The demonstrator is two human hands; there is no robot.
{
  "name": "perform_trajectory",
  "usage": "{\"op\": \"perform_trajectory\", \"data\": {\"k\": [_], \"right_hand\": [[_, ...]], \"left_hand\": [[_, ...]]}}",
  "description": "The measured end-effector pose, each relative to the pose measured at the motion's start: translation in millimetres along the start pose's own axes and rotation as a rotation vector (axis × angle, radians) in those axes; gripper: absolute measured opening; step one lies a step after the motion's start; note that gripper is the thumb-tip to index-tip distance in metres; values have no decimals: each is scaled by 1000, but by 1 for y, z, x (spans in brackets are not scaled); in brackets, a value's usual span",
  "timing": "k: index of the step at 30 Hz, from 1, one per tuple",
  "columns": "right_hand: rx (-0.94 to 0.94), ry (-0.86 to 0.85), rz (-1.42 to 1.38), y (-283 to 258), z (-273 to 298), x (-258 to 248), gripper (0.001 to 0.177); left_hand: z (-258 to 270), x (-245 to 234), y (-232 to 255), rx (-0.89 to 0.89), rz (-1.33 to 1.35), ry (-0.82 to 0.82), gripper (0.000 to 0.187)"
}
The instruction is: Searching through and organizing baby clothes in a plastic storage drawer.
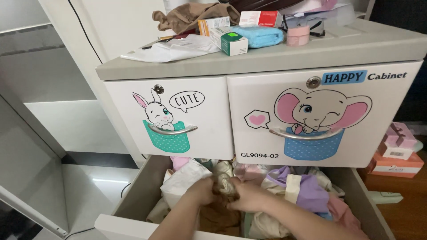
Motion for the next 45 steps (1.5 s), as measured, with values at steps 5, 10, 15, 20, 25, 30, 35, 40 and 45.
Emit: {"op": "perform_trajectory", "data": {"k": [5, 10, 15, 20, 25, 30, 35, 40, 45], "right_hand": [[-5, 218, -191, -16, 30, -80, 54], [19, 327, -207, -13, 52, -120, 33], [-47, 432, -245, -7, 61, -152, 26], [39, 203, -315, 9, 59, -152, 24], [36, -31, -232, 24, 58, -126, 22], [-51, -77, 60, 33, 52, -103, 45], [-53, -26, 134, 29, 52, -106, 31], [-161, 34, -384, 11, 50, -136, 13], [-306, 47, -960, -7, 86, -177, 7]], "left_hand": [[24, -60, 53, -9, -226, 311, 28], [-8, 58, 24, 290, -74, -231, 33], [-9, 78, 20, 308, -62, -388, 37], [-11, 87, 24, 267, -51, -473, 40], [-10, 90, 26, 228, -45, -536, 43], [4, 80, 39, 174, -34, -590, 46], [32, -54, 133, 52, 275, -92, 53], [42, -83, 179, 151, 732, 151, 62], [35, -82, 213, 311, 1101, 355, 59]]}}
Point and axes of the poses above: each hand's wrist, its own z-axis away from the middle knuckle, its own x-axis out of the palm, y = z × x, the point moved 10 cm from there along -z, towards the middle knuckle, and after that the axes turned 14 degrees about x, right-handed, at the moved point
